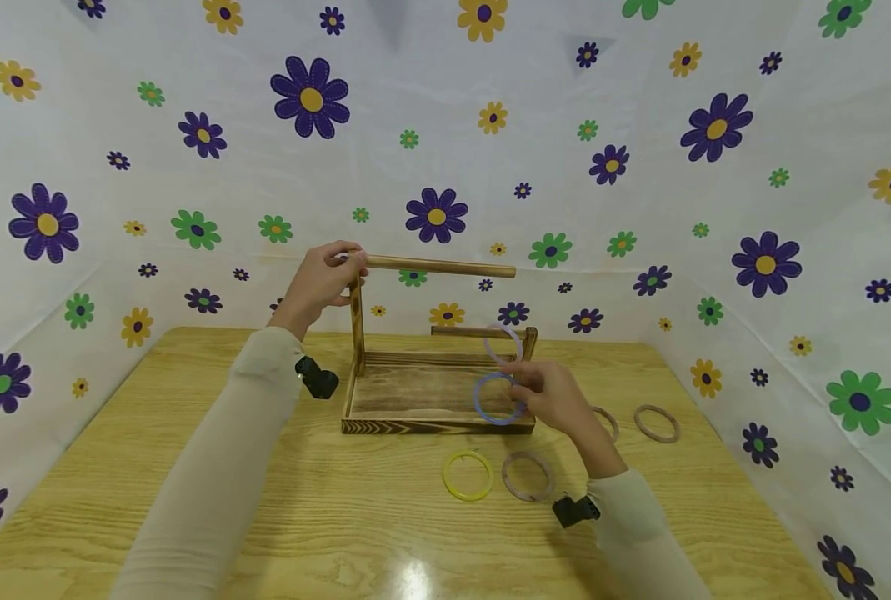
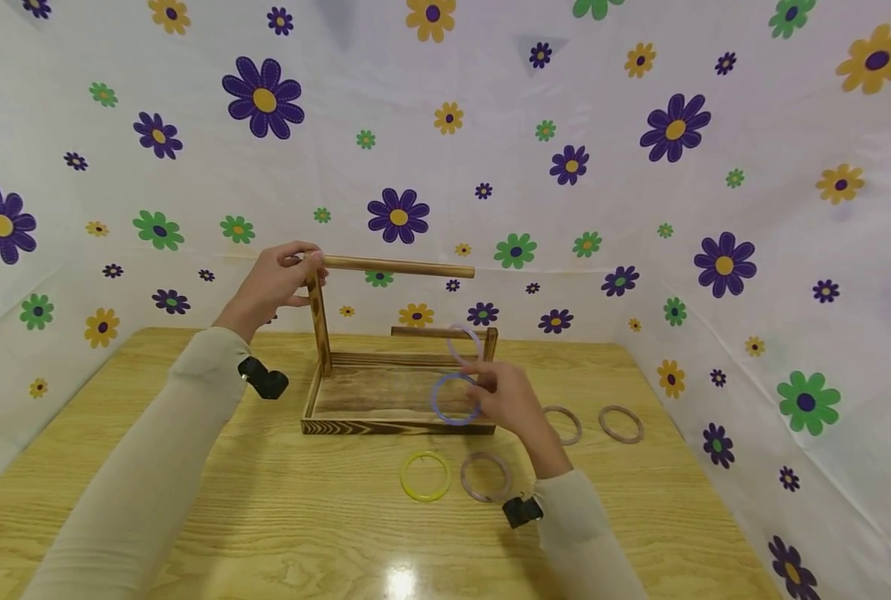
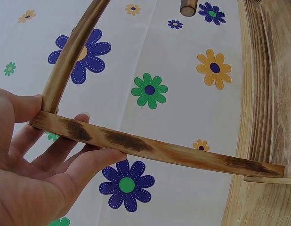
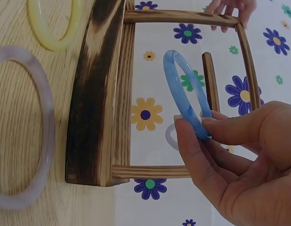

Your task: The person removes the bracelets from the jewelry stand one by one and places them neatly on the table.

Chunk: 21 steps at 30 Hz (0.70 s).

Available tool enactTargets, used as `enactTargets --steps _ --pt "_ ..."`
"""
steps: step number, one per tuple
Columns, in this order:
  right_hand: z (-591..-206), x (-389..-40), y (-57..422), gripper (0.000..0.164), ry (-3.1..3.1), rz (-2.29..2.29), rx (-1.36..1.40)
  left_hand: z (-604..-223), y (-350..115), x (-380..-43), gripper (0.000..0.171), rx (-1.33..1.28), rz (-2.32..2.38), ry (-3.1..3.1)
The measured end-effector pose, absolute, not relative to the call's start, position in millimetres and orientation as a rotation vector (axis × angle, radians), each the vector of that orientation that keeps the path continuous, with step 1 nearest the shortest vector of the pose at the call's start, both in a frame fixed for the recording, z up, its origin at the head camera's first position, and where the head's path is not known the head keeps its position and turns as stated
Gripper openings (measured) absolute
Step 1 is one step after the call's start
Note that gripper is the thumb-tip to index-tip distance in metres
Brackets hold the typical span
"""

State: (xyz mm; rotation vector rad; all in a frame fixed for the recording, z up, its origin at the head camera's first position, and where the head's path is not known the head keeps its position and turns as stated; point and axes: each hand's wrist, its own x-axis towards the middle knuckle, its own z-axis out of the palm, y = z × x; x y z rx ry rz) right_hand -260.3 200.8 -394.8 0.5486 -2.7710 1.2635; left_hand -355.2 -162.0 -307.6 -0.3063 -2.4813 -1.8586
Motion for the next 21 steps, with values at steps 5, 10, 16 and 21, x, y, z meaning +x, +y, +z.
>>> enactTargets --steps 5,10,16,21 --pt "-395 -258 205 0.031 -2.804 1.239 0.506 -307 -162 -355 0.043 -0.303 -1.857 -2.482" --pt "-394 -255 210 0.032 -2.855 1.217 0.471 -308 -162 -355 0.047 -0.306 -1.845 -2.487" --pt "-393 -253 217 0.03 -2.89 1.19 0.434 -308 -162 -356 0.045 -0.306 -1.846 -2.48" --pt "-394 -251 224 0.03 -2.909 1.172 0.414 -308 -161 -355 0.045 -0.308 -1.839 -2.485"
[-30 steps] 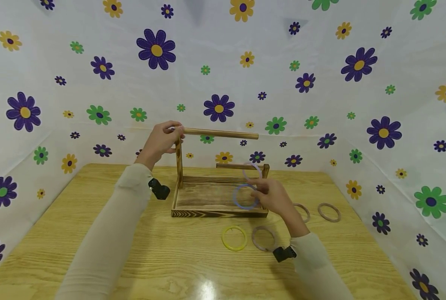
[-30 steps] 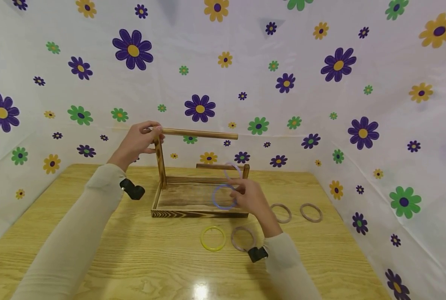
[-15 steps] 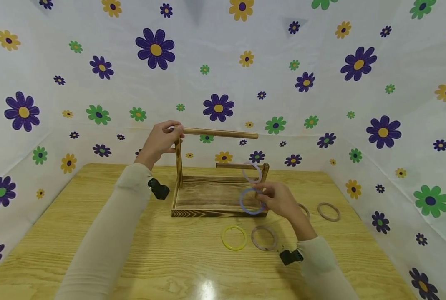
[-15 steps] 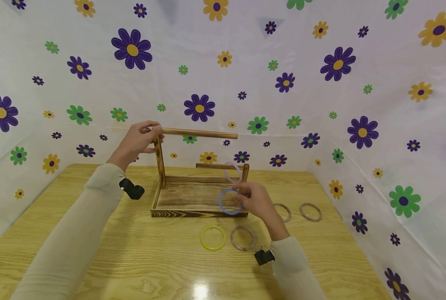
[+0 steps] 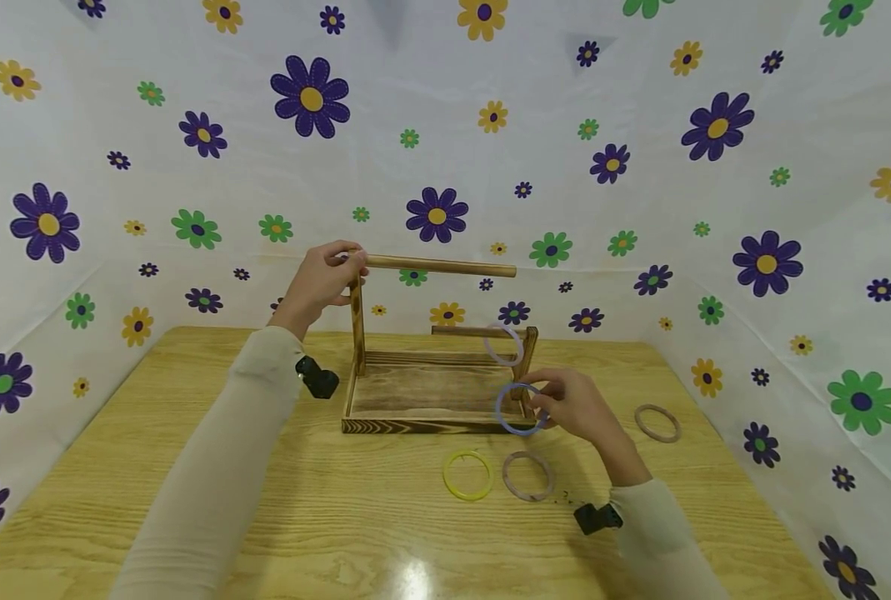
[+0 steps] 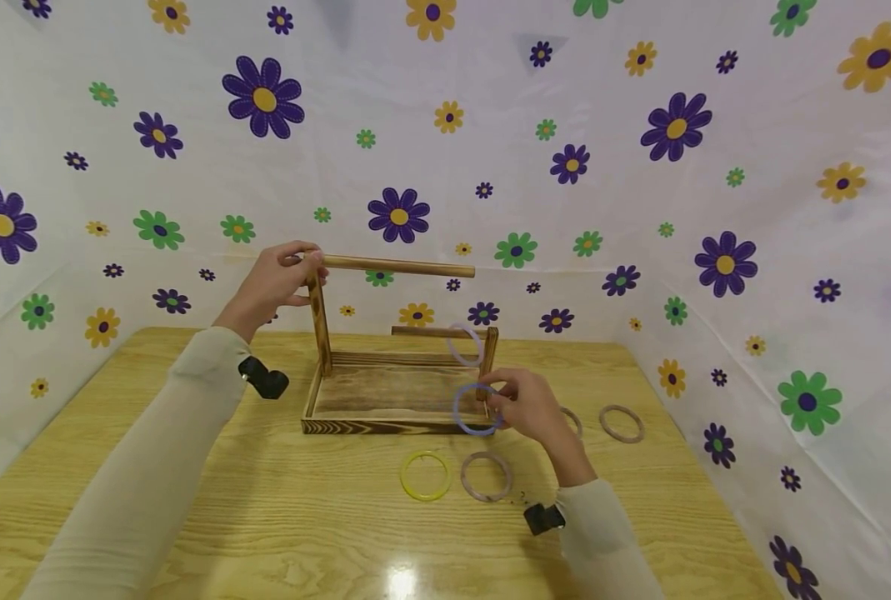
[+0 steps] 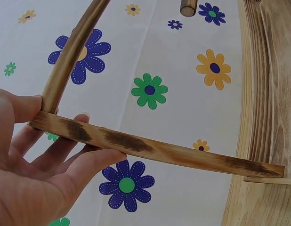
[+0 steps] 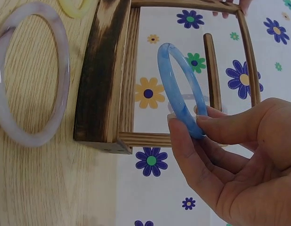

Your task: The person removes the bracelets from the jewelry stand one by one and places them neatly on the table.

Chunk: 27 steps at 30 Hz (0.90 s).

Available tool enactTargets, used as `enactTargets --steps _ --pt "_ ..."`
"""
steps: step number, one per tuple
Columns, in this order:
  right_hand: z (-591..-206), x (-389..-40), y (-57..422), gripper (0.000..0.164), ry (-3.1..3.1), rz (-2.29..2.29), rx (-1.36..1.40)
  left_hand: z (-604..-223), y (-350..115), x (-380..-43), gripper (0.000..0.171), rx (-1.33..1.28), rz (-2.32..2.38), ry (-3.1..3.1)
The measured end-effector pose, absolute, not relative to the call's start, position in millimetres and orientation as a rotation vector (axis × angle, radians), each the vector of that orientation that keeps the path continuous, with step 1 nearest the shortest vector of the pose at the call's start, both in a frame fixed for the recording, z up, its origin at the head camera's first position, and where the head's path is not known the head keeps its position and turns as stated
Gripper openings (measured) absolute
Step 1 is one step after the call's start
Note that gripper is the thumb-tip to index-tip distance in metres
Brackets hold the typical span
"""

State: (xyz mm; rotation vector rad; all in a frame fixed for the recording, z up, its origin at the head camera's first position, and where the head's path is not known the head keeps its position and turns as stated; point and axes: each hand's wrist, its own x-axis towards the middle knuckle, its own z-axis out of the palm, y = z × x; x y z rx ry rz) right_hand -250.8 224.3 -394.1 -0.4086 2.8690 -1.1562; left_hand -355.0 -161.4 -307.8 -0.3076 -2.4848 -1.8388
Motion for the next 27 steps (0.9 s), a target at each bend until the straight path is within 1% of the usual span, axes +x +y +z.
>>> enactTargets --steps 10,22,27 --pt "-398 -245 243 0.028 2.856 -1.174 -0.39 -308 -160 -354 0.046 -0.298 -1.858 -2.489" --pt "-403 -239 262 0.027 2.858 -1.12 -0.267 -308 -162 -354 0.048 -0.3 -1.837 -2.492" --pt "-405 -234 270 0.026 2.855 -1.09 -0.26 -307 -162 -355 0.046 -0.299 -1.839 -2.491"
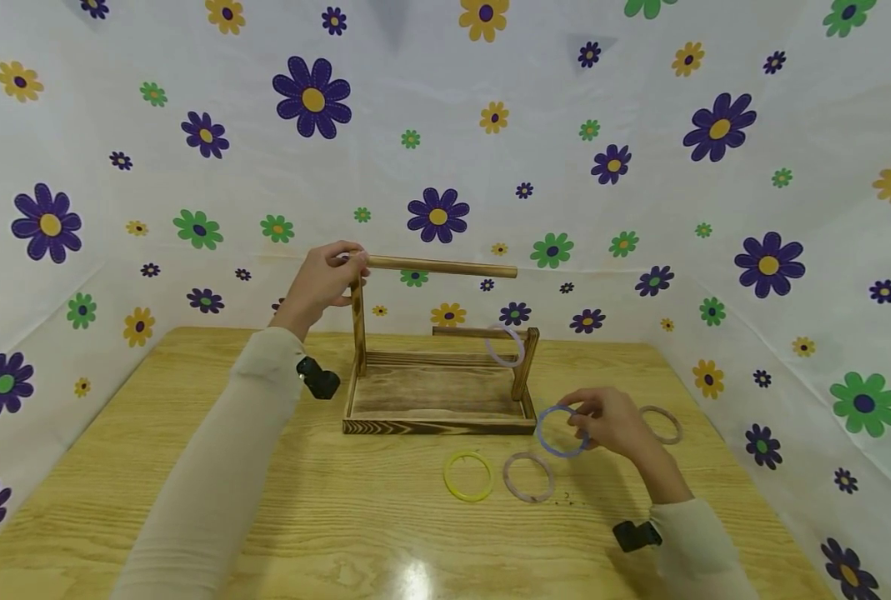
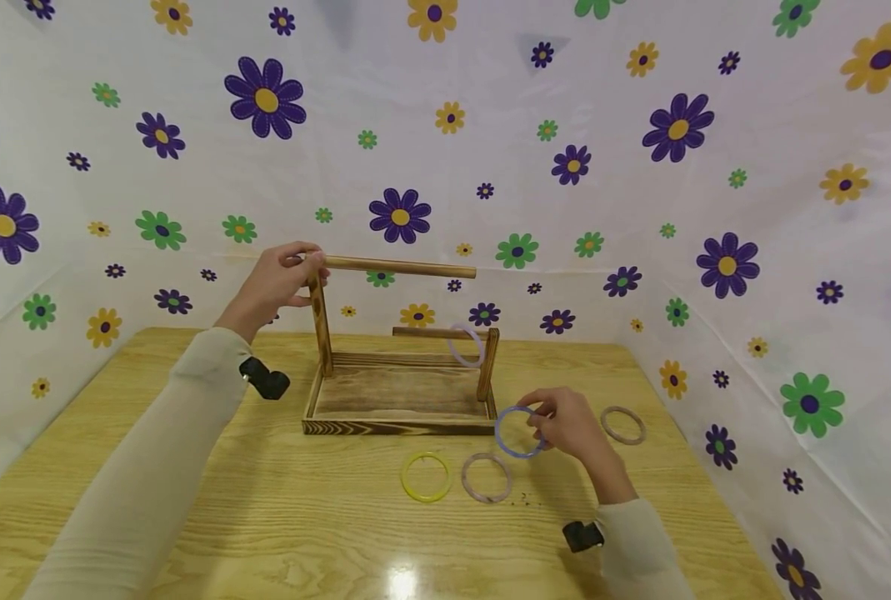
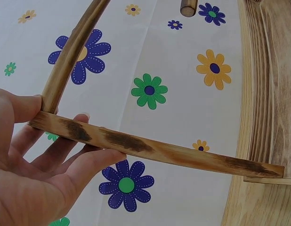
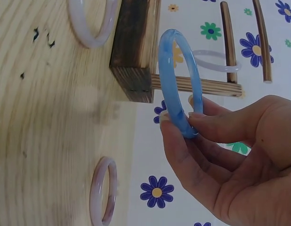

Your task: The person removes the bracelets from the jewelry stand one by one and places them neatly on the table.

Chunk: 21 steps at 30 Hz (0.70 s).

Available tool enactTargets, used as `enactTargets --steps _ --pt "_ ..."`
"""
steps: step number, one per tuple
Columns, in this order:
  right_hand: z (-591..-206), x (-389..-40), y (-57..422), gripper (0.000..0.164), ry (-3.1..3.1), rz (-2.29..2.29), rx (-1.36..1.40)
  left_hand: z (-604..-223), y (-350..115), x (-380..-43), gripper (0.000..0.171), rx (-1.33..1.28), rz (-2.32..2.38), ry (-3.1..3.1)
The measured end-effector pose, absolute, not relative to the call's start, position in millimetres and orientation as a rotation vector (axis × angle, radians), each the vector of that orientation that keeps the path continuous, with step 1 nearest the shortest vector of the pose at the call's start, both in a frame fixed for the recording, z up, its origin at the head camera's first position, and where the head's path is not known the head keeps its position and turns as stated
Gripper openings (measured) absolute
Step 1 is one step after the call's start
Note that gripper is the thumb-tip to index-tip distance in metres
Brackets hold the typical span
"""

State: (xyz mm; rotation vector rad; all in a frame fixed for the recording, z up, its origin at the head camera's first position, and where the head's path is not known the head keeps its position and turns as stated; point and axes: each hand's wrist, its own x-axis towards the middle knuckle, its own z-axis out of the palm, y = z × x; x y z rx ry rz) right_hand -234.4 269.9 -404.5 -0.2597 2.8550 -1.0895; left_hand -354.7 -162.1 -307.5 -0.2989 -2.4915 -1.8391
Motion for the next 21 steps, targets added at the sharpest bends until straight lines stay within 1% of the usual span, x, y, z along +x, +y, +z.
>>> enactTargets --steps 7,21 --pt "-408 -230 281 0.025 2.839 -1.062 -0.281 -307 -162 -355 0.043 -0.298 -1.85 -2.487" --pt "-416 -225 299 0.021 2.826 -0.967 -0.346 -309 -162 -355 0.048 -0.3 -1.843 -2.496"
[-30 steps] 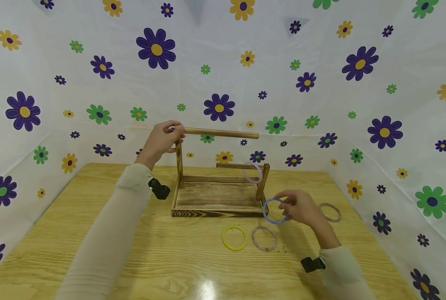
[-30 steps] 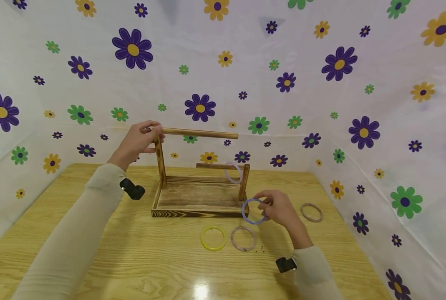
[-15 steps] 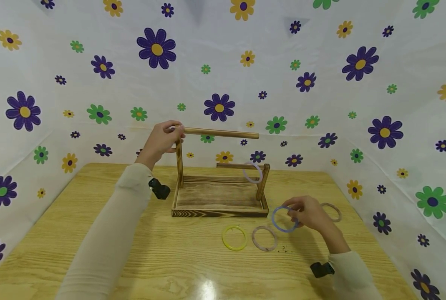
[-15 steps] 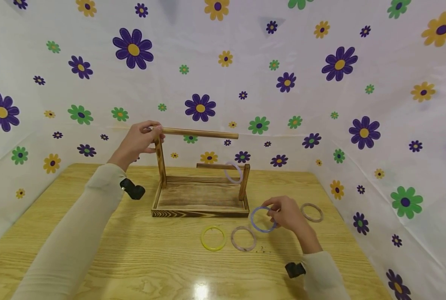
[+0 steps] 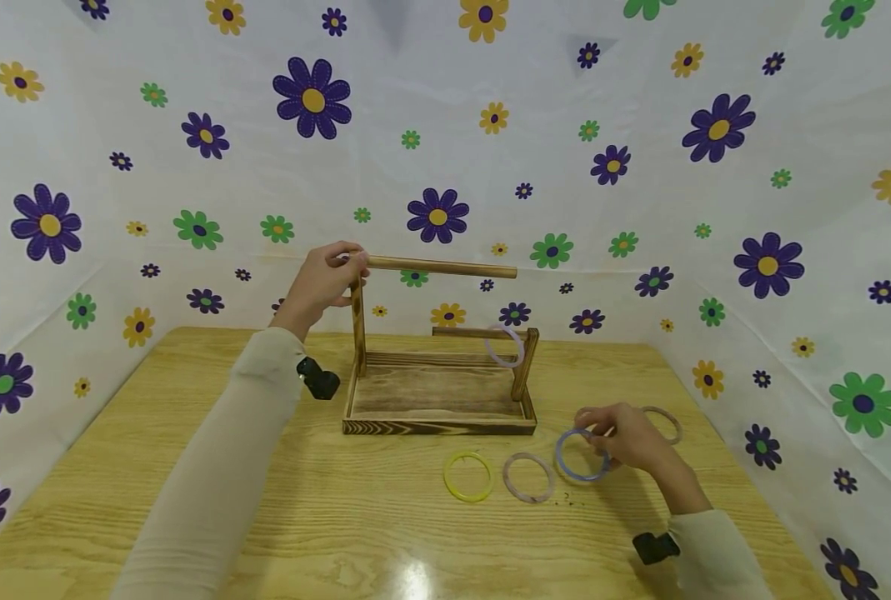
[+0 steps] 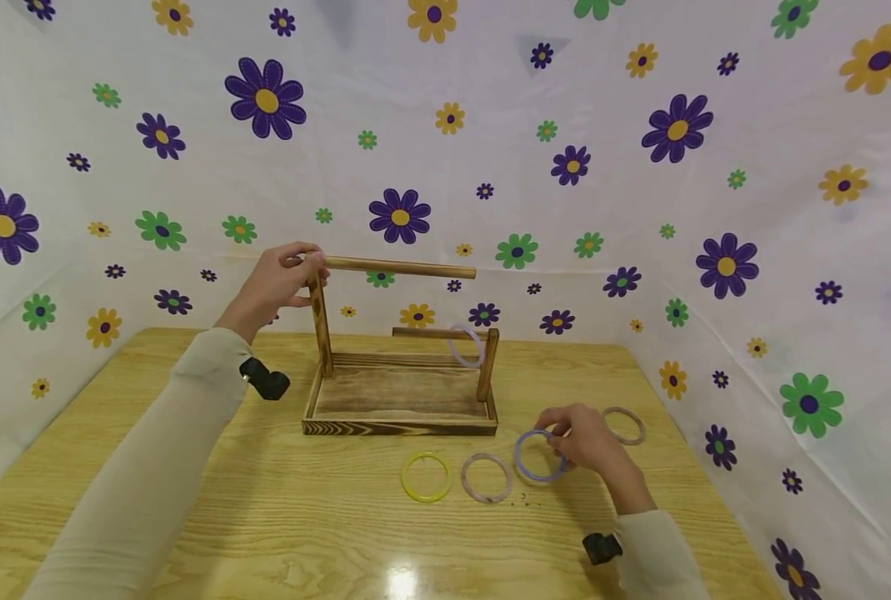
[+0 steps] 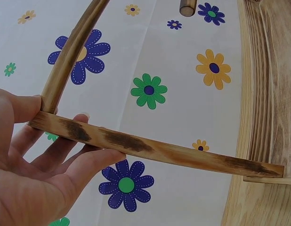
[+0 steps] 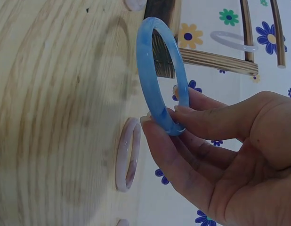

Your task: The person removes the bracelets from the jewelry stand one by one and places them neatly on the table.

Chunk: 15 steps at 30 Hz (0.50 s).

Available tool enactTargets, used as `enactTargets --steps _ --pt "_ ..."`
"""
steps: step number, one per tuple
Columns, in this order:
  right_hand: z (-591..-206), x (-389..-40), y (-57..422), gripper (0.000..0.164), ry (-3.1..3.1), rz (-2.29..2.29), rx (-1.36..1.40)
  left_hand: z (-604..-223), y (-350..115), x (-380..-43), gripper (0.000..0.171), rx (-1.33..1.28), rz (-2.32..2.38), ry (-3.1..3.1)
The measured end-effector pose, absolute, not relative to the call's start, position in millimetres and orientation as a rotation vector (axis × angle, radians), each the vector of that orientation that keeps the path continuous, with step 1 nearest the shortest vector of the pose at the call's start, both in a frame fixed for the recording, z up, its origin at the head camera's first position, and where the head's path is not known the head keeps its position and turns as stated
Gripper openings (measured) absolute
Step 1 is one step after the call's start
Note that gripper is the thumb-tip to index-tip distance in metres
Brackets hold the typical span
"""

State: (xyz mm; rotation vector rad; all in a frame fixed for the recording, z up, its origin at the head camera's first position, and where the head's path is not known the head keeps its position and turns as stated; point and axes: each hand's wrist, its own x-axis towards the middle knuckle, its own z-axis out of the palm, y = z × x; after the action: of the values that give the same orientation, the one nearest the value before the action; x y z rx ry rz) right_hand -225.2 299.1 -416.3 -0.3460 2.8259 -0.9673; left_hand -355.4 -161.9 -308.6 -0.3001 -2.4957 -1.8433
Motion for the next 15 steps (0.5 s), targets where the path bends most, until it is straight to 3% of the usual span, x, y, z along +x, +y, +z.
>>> enactTargets --steps 15 --pt "-424.4 -223.5 303.0 0.023 2.817 -0.887 -0.302 -308.5 -161.7 -355.8 0.047 -0.297 -1.841 -2.495"
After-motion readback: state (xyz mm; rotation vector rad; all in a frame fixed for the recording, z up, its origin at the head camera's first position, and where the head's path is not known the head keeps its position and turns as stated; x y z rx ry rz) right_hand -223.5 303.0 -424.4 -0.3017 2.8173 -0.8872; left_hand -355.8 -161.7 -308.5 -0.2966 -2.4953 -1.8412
